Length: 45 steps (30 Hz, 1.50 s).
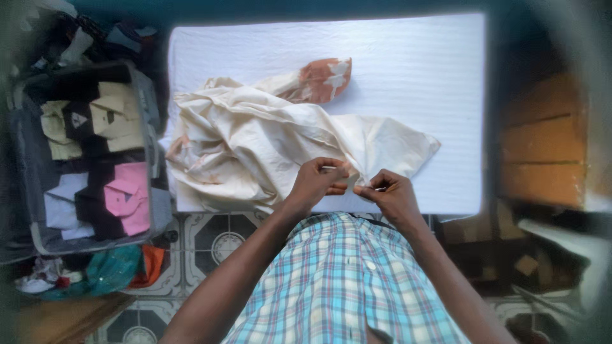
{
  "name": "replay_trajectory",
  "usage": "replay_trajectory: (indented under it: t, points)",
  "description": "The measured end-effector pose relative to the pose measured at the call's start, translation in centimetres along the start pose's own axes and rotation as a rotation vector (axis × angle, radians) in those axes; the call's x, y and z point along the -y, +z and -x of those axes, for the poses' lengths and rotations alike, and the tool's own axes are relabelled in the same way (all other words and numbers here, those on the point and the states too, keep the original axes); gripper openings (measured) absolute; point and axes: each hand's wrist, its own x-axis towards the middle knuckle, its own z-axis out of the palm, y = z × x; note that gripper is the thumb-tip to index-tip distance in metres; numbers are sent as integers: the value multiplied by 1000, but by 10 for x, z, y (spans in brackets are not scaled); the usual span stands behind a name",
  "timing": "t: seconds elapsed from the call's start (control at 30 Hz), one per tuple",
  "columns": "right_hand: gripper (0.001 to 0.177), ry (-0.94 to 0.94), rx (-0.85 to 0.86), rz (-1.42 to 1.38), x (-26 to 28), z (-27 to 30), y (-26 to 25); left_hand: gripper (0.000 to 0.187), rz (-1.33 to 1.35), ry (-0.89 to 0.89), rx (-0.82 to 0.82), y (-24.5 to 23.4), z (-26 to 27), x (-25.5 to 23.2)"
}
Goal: The person opens a suitcase and rearranges several folded shirts inside, then takes a white shirt from a basket and begins folding it on a table.
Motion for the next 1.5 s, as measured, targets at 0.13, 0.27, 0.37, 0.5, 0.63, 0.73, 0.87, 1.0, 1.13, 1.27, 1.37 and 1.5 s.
replay_trajectory:
  t: [0.13, 0.27, 0.37, 0.5, 0.63, 0.73, 0.87, 1.0, 1.13, 1.27, 1.37, 1.5]
  points:
    - [29, 5, 125, -142, -8, -10, -9, 36, -150, 87, 4, 14, 4, 10]
    - [30, 66, 178, -45, -11, -20, -17, 34, -139, 149, -14, 29, 11, 12]
    - [28, 8, 234, -37, -7, -25, -21, 32, -300, 190, -75, 36, 20, 11]
    - [23, 89, 340, 32, 15, -23, -24, 32, -269, 238, -148, 41, 25, 15]
    - [24, 199, 380, 30, 29, -27, -27, 33, -131, 191, -227, 35, 27, 20]
    - [25, 59, 446, -77, 30, -27, -27, 33, -134, 174, -232, 27, 29, 16]
    - [24, 158, 316, 123, 23, -19, -12, 34, -241, 257, -111, 22, 28, 13]
    - [22, 11, 299, -185, 5, -21, 4, 33, -217, 274, -52, 11, 22, 10]
    - [17, 47, 240, -450, -4, -14, 14, 31, -113, 216, -50, -2, 22, 5]
    - [21, 119, 203, -424, 10, -2, 28, 27, -96, 213, -44, -8, 31, -8]
    - [26, 185, 160, -337, 31, 2, 38, 26, -185, 283, -20, -13, 37, -14]
    - [20, -98, -204, 320, 60, 14, 58, 25, -380, 338, -39, -17, 46, -18]
